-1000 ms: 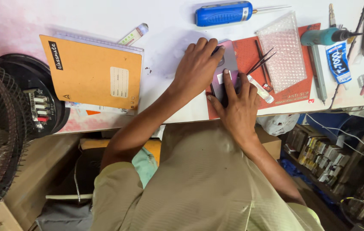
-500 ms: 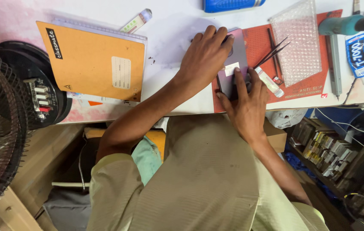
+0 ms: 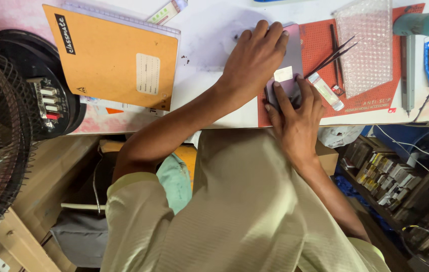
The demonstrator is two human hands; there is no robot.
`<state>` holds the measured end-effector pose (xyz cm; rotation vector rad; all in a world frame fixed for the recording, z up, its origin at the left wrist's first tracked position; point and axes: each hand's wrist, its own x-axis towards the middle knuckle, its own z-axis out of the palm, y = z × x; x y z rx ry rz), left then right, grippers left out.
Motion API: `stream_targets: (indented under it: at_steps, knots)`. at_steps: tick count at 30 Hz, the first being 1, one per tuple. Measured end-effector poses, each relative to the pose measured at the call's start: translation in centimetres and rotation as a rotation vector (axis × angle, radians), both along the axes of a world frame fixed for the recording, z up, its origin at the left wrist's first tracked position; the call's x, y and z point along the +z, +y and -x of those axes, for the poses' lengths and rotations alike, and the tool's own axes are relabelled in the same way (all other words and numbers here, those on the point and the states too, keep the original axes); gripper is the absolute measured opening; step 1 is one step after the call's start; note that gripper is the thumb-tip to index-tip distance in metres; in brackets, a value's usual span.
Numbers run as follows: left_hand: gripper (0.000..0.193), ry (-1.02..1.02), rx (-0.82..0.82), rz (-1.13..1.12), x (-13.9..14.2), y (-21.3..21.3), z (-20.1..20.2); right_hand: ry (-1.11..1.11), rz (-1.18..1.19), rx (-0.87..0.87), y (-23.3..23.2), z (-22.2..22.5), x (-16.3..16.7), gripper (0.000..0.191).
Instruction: The person applies adhesive to the back of a smartphone, aligns and presses the back cover into place, then secures the device with multiple rubber bands. The person retrieves a box and bubble wrap, then hands the phone to another person across the table.
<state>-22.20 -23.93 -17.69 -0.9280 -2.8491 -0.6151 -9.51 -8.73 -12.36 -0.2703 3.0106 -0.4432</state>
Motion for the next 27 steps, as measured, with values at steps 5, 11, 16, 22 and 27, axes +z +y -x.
stream_targets:
  at_steps: [5, 11, 16, 22, 27]
  knots:
    - [0.041, 0.022, 0.004, -0.024, -0.3, -0.4, -0.3, -0.013, 0.037, 0.066, 0.0, -0.8, -0.5, 0.050]
    - [0.048, -0.039, -0.019, -0.065, -0.7, -0.6, -0.4, -0.028, 0.087, 0.079, 0.6, -1.3, -0.9, 0.050]
    - [0.051, -0.071, -0.053, -0.156, -1.5, -0.7, 0.0, 0.001, 0.163, 0.024, 1.1, -1.6, -0.8, 0.053]
    - [0.049, -0.100, -0.040, -0.137, -1.9, -0.4, 0.1, 0.026, 0.092, 0.088, 1.1, -1.4, -0.9, 0.047]
    - [0.055, -0.072, -0.036, -0.084, -1.4, -0.5, -0.2, 0.050, 0.072, 0.122, 1.1, -1.3, -1.2, 0.044]
